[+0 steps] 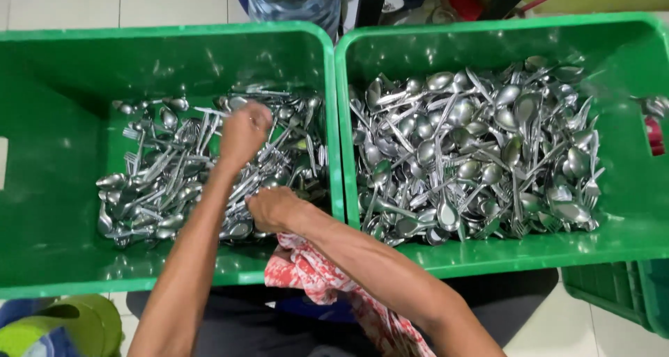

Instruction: Polishing spoons and forks using a cloth and sorting them within crates.

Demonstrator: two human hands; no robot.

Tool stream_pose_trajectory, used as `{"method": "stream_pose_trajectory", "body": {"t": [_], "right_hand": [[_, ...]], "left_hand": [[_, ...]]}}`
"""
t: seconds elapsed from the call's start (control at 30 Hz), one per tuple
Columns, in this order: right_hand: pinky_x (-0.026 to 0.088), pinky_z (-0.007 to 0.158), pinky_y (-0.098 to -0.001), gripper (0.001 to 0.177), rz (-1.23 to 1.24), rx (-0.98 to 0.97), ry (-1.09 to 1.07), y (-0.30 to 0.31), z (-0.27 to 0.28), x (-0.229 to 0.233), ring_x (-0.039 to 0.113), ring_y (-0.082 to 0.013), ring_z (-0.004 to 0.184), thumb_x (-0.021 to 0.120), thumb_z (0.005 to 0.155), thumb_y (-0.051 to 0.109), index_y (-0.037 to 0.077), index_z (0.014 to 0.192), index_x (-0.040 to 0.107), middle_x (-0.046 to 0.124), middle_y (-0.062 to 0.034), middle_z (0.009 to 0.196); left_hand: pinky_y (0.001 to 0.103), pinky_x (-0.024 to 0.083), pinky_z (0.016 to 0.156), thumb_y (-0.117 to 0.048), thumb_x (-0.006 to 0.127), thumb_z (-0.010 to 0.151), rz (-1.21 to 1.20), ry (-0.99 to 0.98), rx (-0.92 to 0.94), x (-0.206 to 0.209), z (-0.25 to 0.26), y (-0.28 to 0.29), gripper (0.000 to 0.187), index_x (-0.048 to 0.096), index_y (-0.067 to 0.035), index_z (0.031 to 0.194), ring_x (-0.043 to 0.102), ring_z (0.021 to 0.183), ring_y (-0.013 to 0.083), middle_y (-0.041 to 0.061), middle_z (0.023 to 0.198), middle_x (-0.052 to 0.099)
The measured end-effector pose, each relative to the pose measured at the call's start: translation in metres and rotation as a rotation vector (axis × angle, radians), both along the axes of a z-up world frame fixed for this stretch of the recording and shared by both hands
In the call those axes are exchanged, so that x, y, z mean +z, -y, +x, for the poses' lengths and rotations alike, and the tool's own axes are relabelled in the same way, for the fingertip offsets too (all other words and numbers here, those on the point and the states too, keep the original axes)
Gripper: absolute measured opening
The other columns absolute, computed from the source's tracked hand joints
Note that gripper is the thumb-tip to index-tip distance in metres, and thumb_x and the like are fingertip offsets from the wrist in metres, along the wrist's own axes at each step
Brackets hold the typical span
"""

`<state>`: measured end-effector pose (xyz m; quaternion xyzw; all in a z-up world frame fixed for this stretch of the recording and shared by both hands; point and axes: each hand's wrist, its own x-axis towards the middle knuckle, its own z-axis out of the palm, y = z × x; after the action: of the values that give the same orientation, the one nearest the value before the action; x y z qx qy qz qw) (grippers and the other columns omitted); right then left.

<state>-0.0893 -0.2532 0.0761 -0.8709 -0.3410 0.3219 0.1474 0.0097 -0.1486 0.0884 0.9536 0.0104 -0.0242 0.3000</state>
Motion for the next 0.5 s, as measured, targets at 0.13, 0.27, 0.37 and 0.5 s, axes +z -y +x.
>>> {"method": "stream_pose_trajectory", "body": {"t": [0.13,0.27,0.37,0.5], "right_hand": [[0.063,0.073,-0.0509,0.031,-0.052,-0.010,-0.024,-0.004,0.002,0.001,0.077,-0.0353,0.092,0.053,0.086,0.023,0.011,0.091,0.081,0.079,-0.0163,0.090],[0.061,0.067,-0.0510,0.031,-0.013,-0.010,0.020,-0.004,-0.007,-0.010,0.077,-0.0362,0.087,0.052,0.082,0.026,0.010,0.086,0.079,0.077,-0.0159,0.083],[0.062,0.070,-0.0505,0.031,-0.002,-0.005,0.031,0.001,-0.008,0.001,0.077,-0.0365,0.090,0.054,0.081,0.023,0.008,0.089,0.079,0.078,-0.0160,0.086],[0.063,0.075,-0.0499,0.032,0.004,-0.015,0.010,0.002,-0.006,0.012,0.077,-0.0371,0.094,0.053,0.081,0.020,0.006,0.093,0.079,0.079,-0.0171,0.092]], "left_hand": [[0.055,0.058,0.090,-0.042,0.052,0.098,0.373,-0.299,-0.072,-0.105,0.020,-0.023,0.035,0.074,-0.020,0.113,0.073,0.106,0.0383,0.015,0.109,0.077],[0.057,0.059,0.085,-0.040,0.068,0.088,0.486,-0.368,-0.095,-0.174,0.029,-0.032,0.041,0.062,-0.013,0.118,0.075,0.101,0.0383,0.017,0.105,0.076],[0.056,0.058,0.091,-0.033,0.069,0.091,0.479,-0.392,-0.095,-0.137,0.018,-0.014,0.045,0.055,-0.007,0.124,0.072,0.107,0.0396,0.019,0.111,0.074],[0.056,0.056,0.096,-0.028,0.068,0.094,0.448,-0.409,-0.107,-0.132,0.019,-0.010,0.040,0.054,-0.004,0.123,0.069,0.115,0.0415,0.020,0.120,0.070]]}}
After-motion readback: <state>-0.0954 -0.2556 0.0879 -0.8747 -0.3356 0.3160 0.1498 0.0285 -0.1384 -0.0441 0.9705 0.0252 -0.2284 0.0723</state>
